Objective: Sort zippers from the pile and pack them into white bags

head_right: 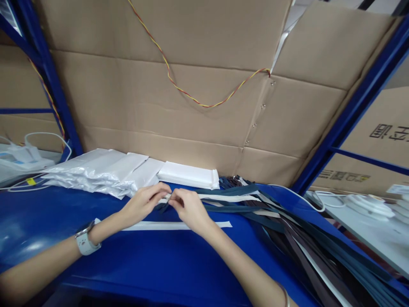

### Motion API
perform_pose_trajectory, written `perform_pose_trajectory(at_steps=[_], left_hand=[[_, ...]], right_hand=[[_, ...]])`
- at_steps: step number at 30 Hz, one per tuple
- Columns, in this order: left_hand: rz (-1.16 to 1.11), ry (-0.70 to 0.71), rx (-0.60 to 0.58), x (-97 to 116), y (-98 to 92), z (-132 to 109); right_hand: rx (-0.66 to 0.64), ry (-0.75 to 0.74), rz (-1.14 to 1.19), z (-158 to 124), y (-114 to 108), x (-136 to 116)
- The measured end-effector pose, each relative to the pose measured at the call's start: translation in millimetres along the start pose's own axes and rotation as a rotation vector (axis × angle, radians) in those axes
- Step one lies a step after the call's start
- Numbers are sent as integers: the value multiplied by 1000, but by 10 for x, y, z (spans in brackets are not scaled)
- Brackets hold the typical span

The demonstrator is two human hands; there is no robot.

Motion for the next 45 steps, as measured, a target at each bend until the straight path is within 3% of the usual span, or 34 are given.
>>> perform_pose_trajectory(at_steps=[4, 10, 14, 19, 21, 25, 28, 31, 34, 37, 40, 45], left_hand=[[201, -46, 248, -203, -488, 84], [395, -248, 569, -819, -1393, -13], [418, -382, 646, -1124, -1634, -154], [597, -407, 713, -1136, -1728, -199], [670, -445, 655, -1140, -1702, -174], [899, -578, 407, -1100, -1494, -107], [940, -471, 375, -827, -1213, -24], [725, -255, 306, -444, -810, 73], [340, -105, 15, -136, -321, 106], [40, -59, -224, 41, 64, 40], [-87, -37, -292, 97, 248, -26], [-84, -24, -297, 68, 285, -49]], right_hand=[[-33, 96, -275, 31, -363, 352], [-184, 344, -558, -61, -1024, 1038], [-247, 322, -531, -85, -1157, 1031], [-208, 233, -483, -64, -1152, 846], [-206, 199, -395, -67, -1123, 777], [-317, 238, -36, -91, -971, 597], [-402, 260, 183, -94, -818, 406], [-422, 240, 333, -74, -675, 250], [-422, 211, 441, -59, -534, 161], [-397, 166, 535, -58, -404, 95], [-361, 126, 602, -67, -299, 41], [-336, 88, 553, -85, -237, -2]])
Point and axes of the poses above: each hand's wrist, its own z-axis towards the middle knuckle, its own y-axis out of the palm, x = y × z, the point moved 4 cm from there along z, towards the middle knuckle, and after that the axes turned 2 degrees about z, right-handed, at the moved point
